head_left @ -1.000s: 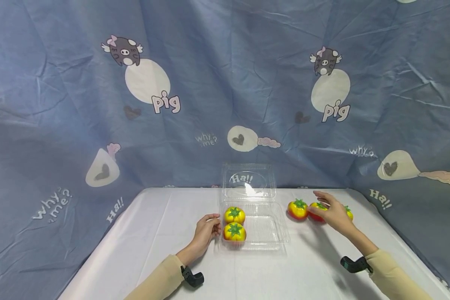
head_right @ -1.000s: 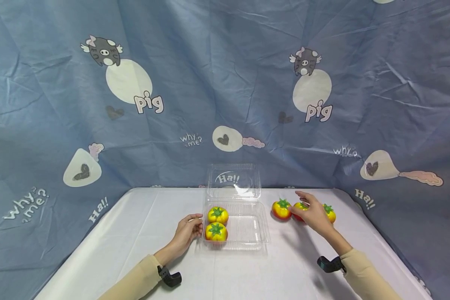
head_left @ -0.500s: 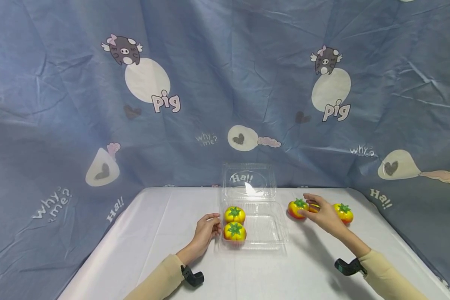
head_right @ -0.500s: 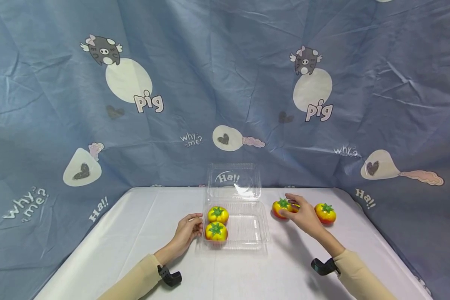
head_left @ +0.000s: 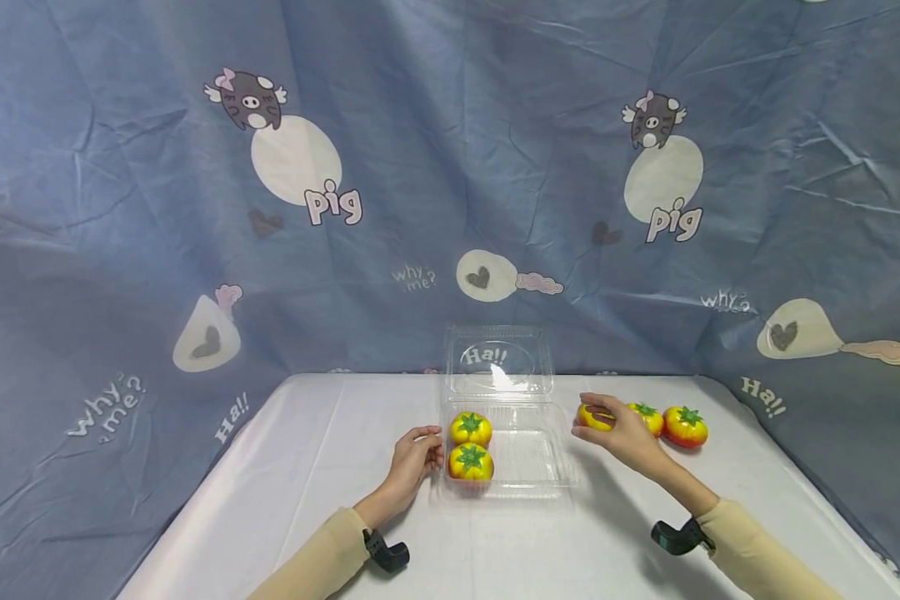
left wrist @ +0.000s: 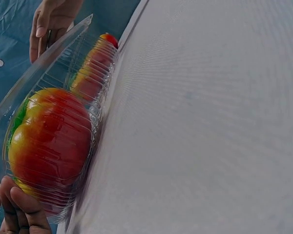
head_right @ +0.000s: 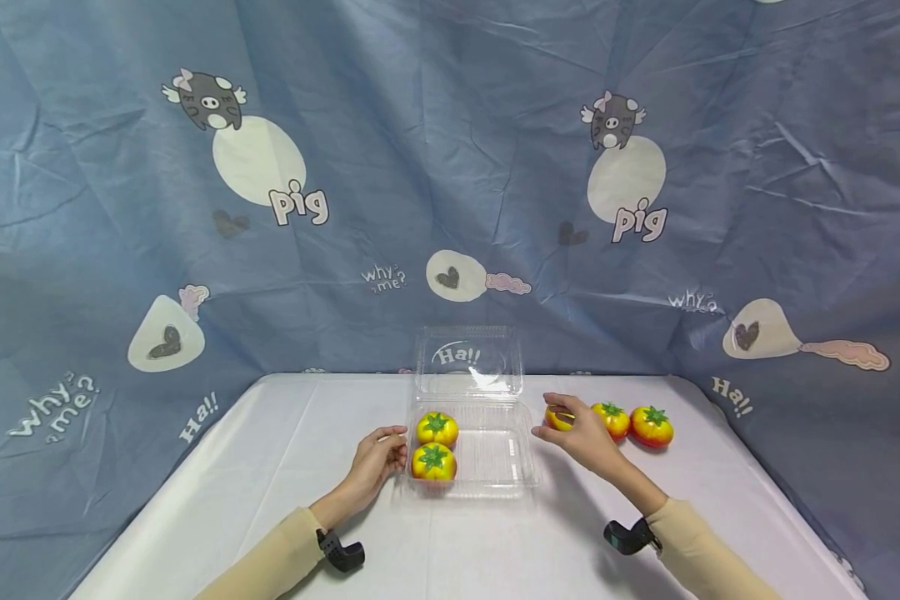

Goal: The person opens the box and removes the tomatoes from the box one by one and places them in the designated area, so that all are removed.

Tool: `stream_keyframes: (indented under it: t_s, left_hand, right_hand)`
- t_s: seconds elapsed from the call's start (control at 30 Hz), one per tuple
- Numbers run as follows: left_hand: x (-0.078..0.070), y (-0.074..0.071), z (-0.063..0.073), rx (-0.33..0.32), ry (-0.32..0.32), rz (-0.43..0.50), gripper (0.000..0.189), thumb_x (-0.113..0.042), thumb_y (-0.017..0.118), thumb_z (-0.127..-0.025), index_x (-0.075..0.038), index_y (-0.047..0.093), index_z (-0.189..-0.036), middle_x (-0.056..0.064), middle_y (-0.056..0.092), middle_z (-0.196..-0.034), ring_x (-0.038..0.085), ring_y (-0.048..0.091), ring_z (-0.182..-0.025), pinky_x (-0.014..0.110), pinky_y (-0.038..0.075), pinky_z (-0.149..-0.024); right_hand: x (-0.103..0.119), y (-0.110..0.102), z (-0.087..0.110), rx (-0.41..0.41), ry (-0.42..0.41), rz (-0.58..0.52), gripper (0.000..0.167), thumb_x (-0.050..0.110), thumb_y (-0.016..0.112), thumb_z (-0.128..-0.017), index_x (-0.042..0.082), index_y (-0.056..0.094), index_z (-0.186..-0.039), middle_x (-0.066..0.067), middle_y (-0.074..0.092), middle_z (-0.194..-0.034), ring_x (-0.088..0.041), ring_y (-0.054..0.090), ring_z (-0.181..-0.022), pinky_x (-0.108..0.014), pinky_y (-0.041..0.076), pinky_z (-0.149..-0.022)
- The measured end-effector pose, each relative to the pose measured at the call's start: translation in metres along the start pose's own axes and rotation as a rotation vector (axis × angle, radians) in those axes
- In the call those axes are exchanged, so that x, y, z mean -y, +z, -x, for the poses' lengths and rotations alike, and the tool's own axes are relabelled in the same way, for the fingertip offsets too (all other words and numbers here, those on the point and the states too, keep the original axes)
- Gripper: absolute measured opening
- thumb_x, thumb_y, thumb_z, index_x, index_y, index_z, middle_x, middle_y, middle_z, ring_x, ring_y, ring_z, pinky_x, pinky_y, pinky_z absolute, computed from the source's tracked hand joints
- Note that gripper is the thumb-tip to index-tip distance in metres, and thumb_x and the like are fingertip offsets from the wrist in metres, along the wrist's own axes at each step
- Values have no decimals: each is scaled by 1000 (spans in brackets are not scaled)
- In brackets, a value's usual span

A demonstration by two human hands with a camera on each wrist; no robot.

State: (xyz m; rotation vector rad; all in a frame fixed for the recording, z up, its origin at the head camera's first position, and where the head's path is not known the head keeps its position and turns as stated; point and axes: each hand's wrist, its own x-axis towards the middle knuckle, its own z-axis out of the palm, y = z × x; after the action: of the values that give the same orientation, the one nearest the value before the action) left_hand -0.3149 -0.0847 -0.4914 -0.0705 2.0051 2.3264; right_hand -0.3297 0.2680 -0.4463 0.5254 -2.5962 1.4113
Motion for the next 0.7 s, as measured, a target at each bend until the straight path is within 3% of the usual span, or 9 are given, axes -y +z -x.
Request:
stream_keyframes:
  t_s: [0.3,0.57,0.7]
  left_hand:
    - [-1,0,-1,-7,-3,-15,40,-7,50,-92,13,45,-126,7,57,-80,13,53,-66,27,48,-62]
    - [0,0,-1,-6,-1,-12,39,-7,50,-92,12,45,-125,6,57,-79,14,53,-66,28,48,-62]
    - [0,0,0,-4,2,-15,38,-7,50,-92,12,46,-125,6,57,-79,15,53,-67,29,48,-64]
  right_hand:
    - [12,19,-3,17,-11,-1,58,11,75,-82,-6,50,-132,-28,51,-132,-43,54,-119,-53,42,-99]
    - [11,36,-6,42,-32,-3,61,24,79,-80,1,54,-130,-21,56,-130,-39,56,-117,-50,44,-101]
    - [18,45,-5,49,-50,-32,59,20,79,-78,-2,55,-128,-23,56,-128,-38,57,-115,-48,45,-100]
